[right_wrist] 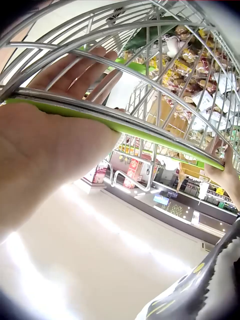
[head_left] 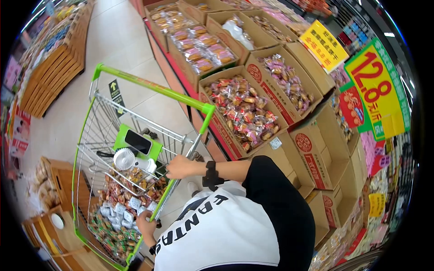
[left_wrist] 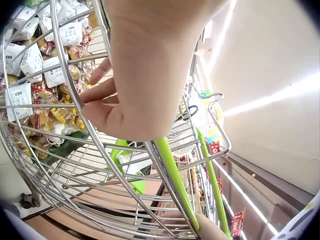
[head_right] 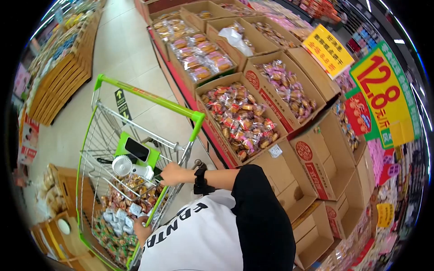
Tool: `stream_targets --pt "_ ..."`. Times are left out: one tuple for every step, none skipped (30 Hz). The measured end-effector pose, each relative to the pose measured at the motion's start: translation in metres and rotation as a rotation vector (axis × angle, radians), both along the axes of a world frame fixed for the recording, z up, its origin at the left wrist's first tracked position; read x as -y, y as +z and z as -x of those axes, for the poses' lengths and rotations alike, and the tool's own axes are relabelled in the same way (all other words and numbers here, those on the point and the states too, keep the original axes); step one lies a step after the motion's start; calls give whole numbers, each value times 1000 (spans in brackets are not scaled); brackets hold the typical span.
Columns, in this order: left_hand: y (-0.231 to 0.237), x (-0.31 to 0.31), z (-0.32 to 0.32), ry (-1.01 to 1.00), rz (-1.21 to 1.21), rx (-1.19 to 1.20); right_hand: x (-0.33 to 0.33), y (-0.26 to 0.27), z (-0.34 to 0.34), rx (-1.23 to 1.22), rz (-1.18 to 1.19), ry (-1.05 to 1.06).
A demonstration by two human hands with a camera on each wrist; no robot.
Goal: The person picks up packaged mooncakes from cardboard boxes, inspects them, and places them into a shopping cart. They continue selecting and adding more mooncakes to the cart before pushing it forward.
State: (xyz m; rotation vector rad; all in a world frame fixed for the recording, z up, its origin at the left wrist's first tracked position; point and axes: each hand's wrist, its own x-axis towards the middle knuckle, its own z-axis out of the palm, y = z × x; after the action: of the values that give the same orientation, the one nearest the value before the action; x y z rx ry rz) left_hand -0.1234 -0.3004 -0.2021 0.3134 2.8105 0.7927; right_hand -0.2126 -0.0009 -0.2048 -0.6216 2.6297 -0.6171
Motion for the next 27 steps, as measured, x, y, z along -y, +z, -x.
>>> stream_targets --pt "-3 2 2 -3 -37 39 1 2 0 -1 -6 -9" --pt "-4 4 2 -23 -37 42 1 0 0 1 -6 -30" --pt "-4 3 2 9 -34 59 2 -2 1 12 -18 -10" --pt "-5 4 1 42 -30 77 3 -5 1 23 -29 11" --pt "-6 6 0 48 -46 86 4 -9 1 23 -36 10" --pt "-3 4 2 39 -42 87 3 -8 2 24 -33 0" --pt "0 -1 1 36 -47 95 1 -6 2 47 -36 9" --pt "3 -2 2 34 -52 99 1 -5 4 66 -39 20" --pt "2 -2 3 32 -39 94 1 -5 5 68 -35 15" --pt "-1 -2 3 28 -37 94 1 -7 5 62 -47 20" --pt "-3 -1 4 23 -35 105 1 -8 7 58 -57 25" --pt "-5 -1 5 19 -33 118 1 -9 8 61 -54 22" --pt "-6 -1 6 29 -24 128 0 -9 10 55 -39 21" --pt "-5 -2 7 34 -20 135 -1 -8 12 52 -22 25" --pt "-6 -4 8 45 -10 121 -2 -6 15 56 -19 32" --pt "-7 -4 8 59 2 107 -4 -3 18 68 -14 20" --pt "-16 -1 9 57 35 67 -5 -3 22 77 -10 13" --pt "-17 -4 10 77 48 42 -7 -4 26 79 -6 31" --pt "-20 -4 13 68 42 11 -8 -6 31 64 -25 27" --pt "-22 -5 15 64 40 -20 -8 -8 36 48 -40 28" --pt "-19 -9 19 78 39 -31 -10 -8 41 17 -20 29" --pt "-14 -14 22 103 42 -42 -11 -12 47 8 8 20" --pt "-10 -17 26 98 57 -58 -12 -16 52 1 40 25" --pt "-4 -21 30 102 76 -73 -13 -8 60 38 19 33" --pt "-3 -22 34 104 83 -62 -15 -1 67 72 -8 42" --pt "-1 -23 39 105 89 -49 -17 -2 74 67 -17 52" --pt "3 -27 43 119 84 -60 -18 -4 81 60 -24 60"
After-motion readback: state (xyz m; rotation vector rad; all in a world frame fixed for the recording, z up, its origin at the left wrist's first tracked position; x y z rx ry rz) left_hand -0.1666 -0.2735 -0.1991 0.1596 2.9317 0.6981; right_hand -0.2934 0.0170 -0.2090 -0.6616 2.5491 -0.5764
